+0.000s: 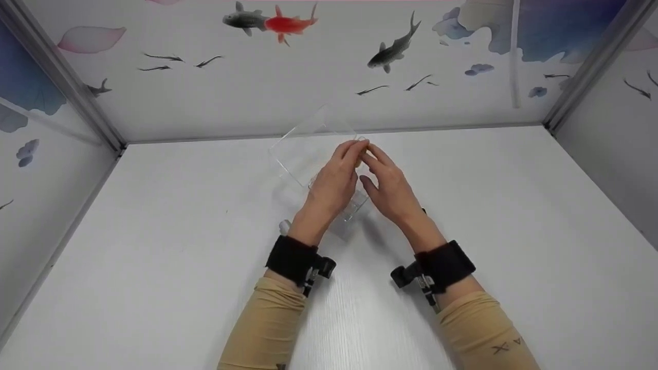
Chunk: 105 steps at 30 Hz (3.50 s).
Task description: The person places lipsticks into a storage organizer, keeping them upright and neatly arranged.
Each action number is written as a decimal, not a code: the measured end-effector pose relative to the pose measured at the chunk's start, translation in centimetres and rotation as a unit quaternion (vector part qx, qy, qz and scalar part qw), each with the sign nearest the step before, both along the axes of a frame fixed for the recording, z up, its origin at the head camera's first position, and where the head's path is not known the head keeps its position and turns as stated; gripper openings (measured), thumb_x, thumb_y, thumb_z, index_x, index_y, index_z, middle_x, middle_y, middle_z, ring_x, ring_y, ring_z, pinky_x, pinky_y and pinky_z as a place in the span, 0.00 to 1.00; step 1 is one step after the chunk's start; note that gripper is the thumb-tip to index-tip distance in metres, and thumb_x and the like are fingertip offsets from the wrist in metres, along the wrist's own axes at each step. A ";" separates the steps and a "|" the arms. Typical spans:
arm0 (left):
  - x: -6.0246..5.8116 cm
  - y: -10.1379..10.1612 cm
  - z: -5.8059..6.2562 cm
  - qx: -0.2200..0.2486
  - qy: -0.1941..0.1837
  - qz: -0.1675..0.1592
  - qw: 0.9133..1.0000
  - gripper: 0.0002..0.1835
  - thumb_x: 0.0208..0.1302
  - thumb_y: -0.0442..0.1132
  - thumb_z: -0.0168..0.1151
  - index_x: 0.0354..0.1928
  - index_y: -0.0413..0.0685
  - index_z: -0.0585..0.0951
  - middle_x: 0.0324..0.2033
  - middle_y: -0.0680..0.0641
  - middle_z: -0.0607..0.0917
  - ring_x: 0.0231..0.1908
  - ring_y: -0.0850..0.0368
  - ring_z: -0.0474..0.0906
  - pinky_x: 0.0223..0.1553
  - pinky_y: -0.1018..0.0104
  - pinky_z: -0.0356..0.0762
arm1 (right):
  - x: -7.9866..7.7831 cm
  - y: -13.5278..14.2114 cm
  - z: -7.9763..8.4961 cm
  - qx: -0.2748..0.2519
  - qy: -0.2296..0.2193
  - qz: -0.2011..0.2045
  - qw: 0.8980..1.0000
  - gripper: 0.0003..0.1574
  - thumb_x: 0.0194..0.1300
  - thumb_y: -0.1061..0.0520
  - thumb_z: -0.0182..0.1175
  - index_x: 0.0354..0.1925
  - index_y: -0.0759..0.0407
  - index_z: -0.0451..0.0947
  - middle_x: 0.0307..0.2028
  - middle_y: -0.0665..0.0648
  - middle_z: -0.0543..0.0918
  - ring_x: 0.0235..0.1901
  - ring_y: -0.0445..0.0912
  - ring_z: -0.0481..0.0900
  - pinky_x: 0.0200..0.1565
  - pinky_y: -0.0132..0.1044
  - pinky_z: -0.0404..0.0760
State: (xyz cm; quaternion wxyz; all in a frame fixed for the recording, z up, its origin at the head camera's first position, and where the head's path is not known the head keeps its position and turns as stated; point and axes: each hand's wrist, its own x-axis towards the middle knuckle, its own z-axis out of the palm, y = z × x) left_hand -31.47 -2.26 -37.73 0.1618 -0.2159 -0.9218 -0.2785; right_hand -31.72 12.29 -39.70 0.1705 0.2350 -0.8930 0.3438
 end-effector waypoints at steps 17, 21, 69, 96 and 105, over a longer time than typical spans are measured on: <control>-0.1 -0.4 -0.3 -0.070 -0.006 -0.014 0.997 0.28 0.71 0.26 0.50 0.72 0.40 0.64 0.69 0.40 0.71 0.71 0.48 0.67 0.73 0.57 0.63 | -0.4 0.2 -1.1 0.047 0.010 0.031 0.998 0.31 0.69 0.68 0.57 0.69 0.69 0.66 0.73 0.67 0.64 0.73 0.58 0.64 0.71 0.50 0.68; 0.0 -0.3 -0.3 -0.130 -0.016 -0.004 0.991 0.28 0.72 0.29 0.52 0.72 0.40 0.63 0.69 0.41 0.70 0.73 0.50 0.64 0.77 0.50 0.55 | -0.5 0.2 -1.2 0.057 -0.013 0.036 0.998 0.32 0.70 0.69 0.56 0.70 0.70 0.64 0.73 0.68 0.64 0.74 0.58 0.63 0.71 0.51 0.67; 1.4 -0.9 1.1 -0.162 -0.001 0.061 0.985 0.21 0.72 0.38 0.55 0.66 0.49 0.74 0.62 0.48 0.81 0.63 0.48 0.77 0.65 0.51 0.73 | 0.7 -0.2 0.0 0.099 -0.013 -0.008 0.995 0.26 0.73 0.62 0.54 0.66 0.67 0.69 0.62 0.67 0.78 0.67 0.60 0.71 0.73 0.63 0.56; 5.8 -10.0 3.3 -0.138 -0.185 0.100 0.968 0.13 0.69 0.37 0.56 0.52 0.41 0.82 0.43 0.42 0.88 0.41 0.49 0.84 0.44 0.54 0.82 | 6.4 -5.7 2.0 0.125 -0.030 0.241 0.962 0.13 0.69 0.62 0.59 0.51 0.62 0.80 0.42 0.58 0.87 0.38 0.48 0.85 0.43 0.40 0.84; 5.1 -11.3 1.9 -0.200 -0.281 0.040 0.938 0.18 0.62 0.28 0.64 0.54 0.41 0.81 0.54 0.40 0.84 0.55 0.46 0.79 0.58 0.53 0.77 | 6.9 -7.0 0.2 0.178 -0.068 0.269 0.944 0.19 0.67 0.62 0.63 0.56 0.62 0.80 0.52 0.62 0.83 0.49 0.54 0.83 0.52 0.45 0.82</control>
